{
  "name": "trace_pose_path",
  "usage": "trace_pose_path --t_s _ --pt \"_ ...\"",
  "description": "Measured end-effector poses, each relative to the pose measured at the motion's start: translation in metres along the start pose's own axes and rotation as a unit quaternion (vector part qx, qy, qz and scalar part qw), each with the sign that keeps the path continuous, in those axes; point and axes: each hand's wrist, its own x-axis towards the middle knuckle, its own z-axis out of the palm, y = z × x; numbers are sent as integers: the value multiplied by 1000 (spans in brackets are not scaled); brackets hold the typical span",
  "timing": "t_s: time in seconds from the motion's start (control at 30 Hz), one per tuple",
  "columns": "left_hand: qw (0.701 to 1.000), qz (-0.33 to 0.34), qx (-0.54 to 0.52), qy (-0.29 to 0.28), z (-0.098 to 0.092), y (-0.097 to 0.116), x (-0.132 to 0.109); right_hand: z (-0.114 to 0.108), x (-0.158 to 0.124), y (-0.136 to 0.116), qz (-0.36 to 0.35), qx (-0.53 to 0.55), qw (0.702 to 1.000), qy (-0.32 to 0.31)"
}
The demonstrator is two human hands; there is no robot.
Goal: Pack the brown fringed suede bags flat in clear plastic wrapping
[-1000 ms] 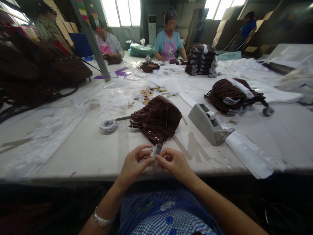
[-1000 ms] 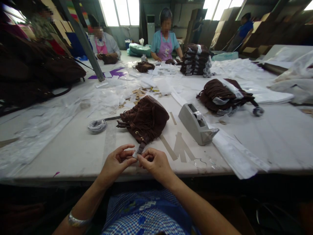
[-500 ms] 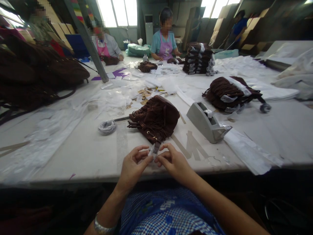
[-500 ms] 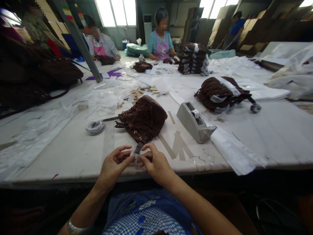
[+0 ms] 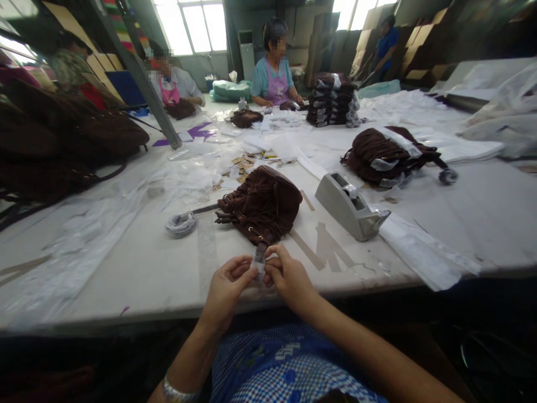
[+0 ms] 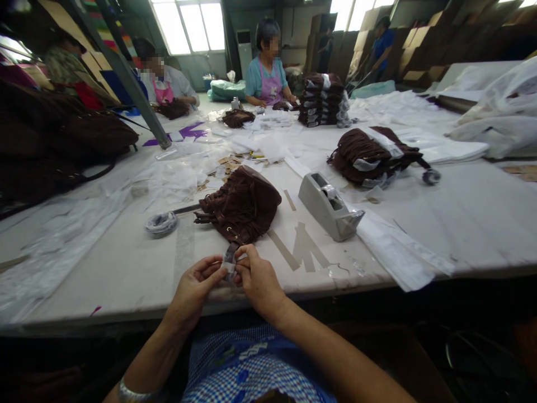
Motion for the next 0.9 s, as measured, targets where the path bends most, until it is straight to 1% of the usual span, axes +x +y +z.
trace_pose_path --t_s 0.1,0.17,0.23,0.3,0.37,0.4,0.43,0.5,0.53,0.6,0.67,0.7,0.77,0.8,0.83,0.87,0.9 --pt "1000 6 3 1 -2 -1 1 2 1 1 36 18 999 -17" --pt "1000 9 3 -6 -2 -1 0 2 2 2 41 13 999 -17" --pt "1000 17 9 -9 -1 1 -2 2 3 4 29 -6 1000 -4" --pt "1000 22 17 -3 1 3 -3 1 4 4 8 -43 999 28" --pt "1000 7 19 -4 2 4 -5 -1 4 4 -1 -62 997 52" --pt "1000 -2 17 -8 3 4 -5 -2 4 3 6 -49 997 51" --pt "1000 -10 16 -10 2 4 -6 -3 3 2 21 -19 999 39" --pt "1000 -14 18 -11 1 4 -7 -5 -1 0 70 83 994 -2" --pt "1000 -11 22 -12 1 4 -7 -4 -3 -1 97 144 985 -19" --pt "999 -3 32 -14 0 4 -8 -1 -7 -2 142 255 956 -32" --pt "999 15 43 -9 -1 5 -8 4 -10 -2 160 322 933 -27" --pt "999 28 47 -2 -1 5 -7 6 -11 -2 155 332 930 -28" --pt "998 51 48 11 -1 4 -6 8 -11 -3 130 296 945 -51" --pt "997 56 46 13 -2 3 -6 7 -10 -4 112 250 959 -71" --pt "997 57 48 11 -3 3 -5 3 -8 -7 88 185 975 -85" --pt "997 55 54 4 -5 2 -4 -3 -6 -9 60 101 989 -85" --pt "996 53 68 -4 -8 1 -3 -11 -2 -12 28 8 997 -67"
